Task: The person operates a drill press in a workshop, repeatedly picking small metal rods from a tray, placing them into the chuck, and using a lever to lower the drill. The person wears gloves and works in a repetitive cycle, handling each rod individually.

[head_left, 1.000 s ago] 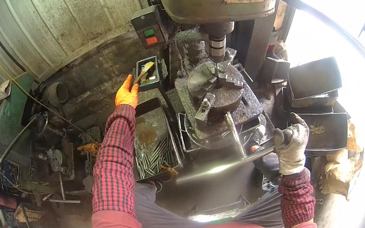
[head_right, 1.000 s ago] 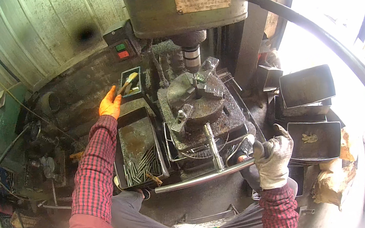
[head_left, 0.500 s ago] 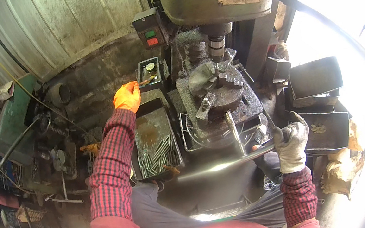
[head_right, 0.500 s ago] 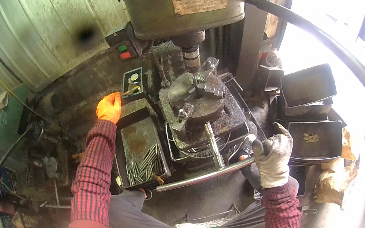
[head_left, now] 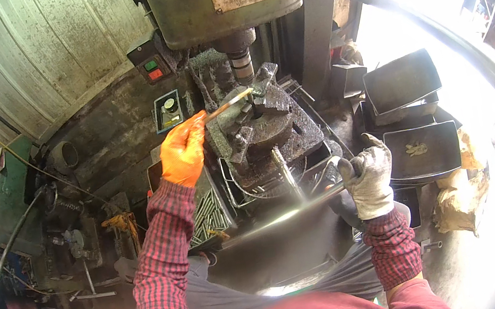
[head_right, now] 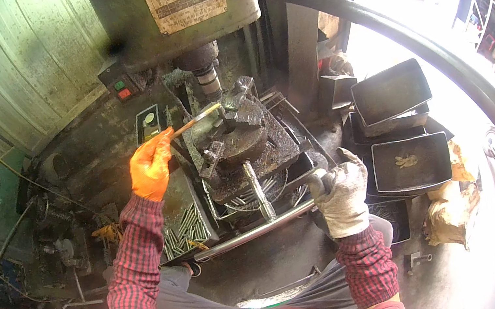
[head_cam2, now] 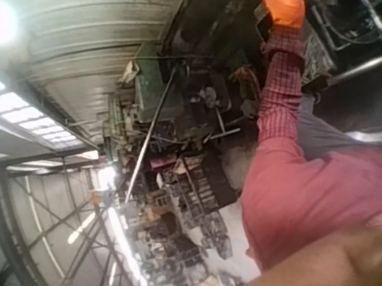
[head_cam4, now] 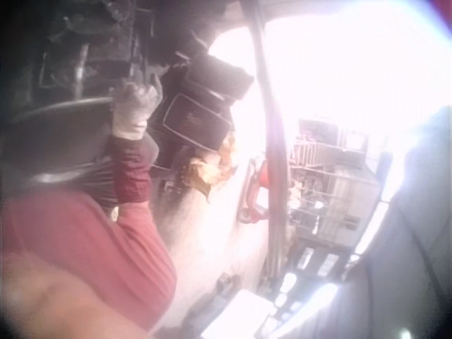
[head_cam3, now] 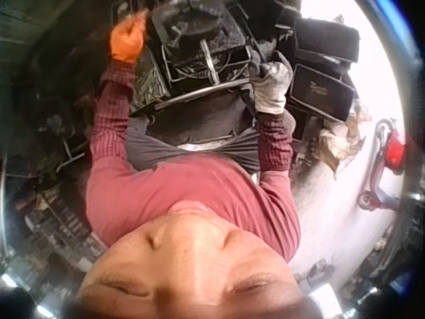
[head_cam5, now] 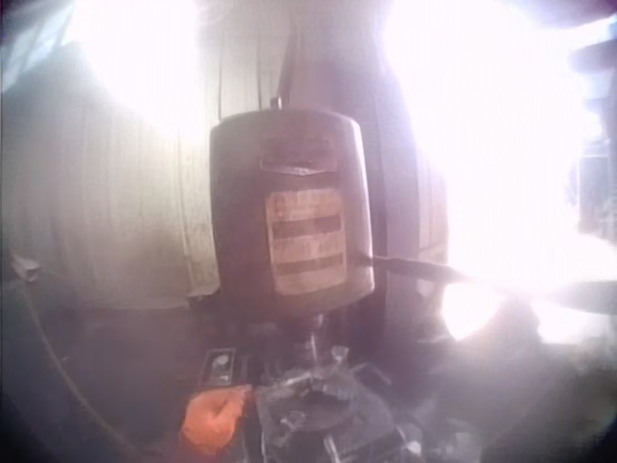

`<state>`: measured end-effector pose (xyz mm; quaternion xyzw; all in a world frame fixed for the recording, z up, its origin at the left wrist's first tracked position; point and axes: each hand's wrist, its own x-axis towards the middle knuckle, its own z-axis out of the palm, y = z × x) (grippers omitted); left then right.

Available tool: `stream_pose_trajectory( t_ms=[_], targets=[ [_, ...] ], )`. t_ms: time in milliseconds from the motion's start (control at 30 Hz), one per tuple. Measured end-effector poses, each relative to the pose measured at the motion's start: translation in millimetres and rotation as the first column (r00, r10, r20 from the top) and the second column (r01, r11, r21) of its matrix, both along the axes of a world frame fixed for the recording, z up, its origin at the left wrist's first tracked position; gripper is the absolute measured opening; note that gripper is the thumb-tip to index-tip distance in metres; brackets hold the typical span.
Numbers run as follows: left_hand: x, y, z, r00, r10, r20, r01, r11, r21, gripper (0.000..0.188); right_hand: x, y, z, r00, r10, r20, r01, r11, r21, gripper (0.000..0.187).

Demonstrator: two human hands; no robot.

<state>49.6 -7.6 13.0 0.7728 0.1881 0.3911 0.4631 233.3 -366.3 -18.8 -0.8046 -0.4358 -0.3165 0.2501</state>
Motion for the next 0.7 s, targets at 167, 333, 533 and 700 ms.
stream_pose_trajectory(
  t_ms=[167,333,533,700],
  targets=[
    [23,9,-6,0.991,0.13,-0.044,-0.115,0.963,0.245,0.024,-2,-2,3,0.999,-0.033,-0.025,0.032,0.999,-0.038,0.042],
    [-7,84,-45,0.955,0.286,-0.084,-0.287,0.958,-0.004,0.027,1,-3,-4,0.999,-0.031,-0.021,0.031,1.0,0.003,0.041],
    [-24,172,-77,0.771,0.614,-0.169,-0.515,0.758,0.401,0.038,-6,6,6,0.998,-0.009,0.06,0.009,1.0,0.003,0.047],
    [-15,180,-93,0.698,0.635,-0.331,-0.451,0.749,0.485,0.047,-5,3,-4,0.995,-0.07,0.072,0.067,0.997,0.036,0.049]
  ],
)
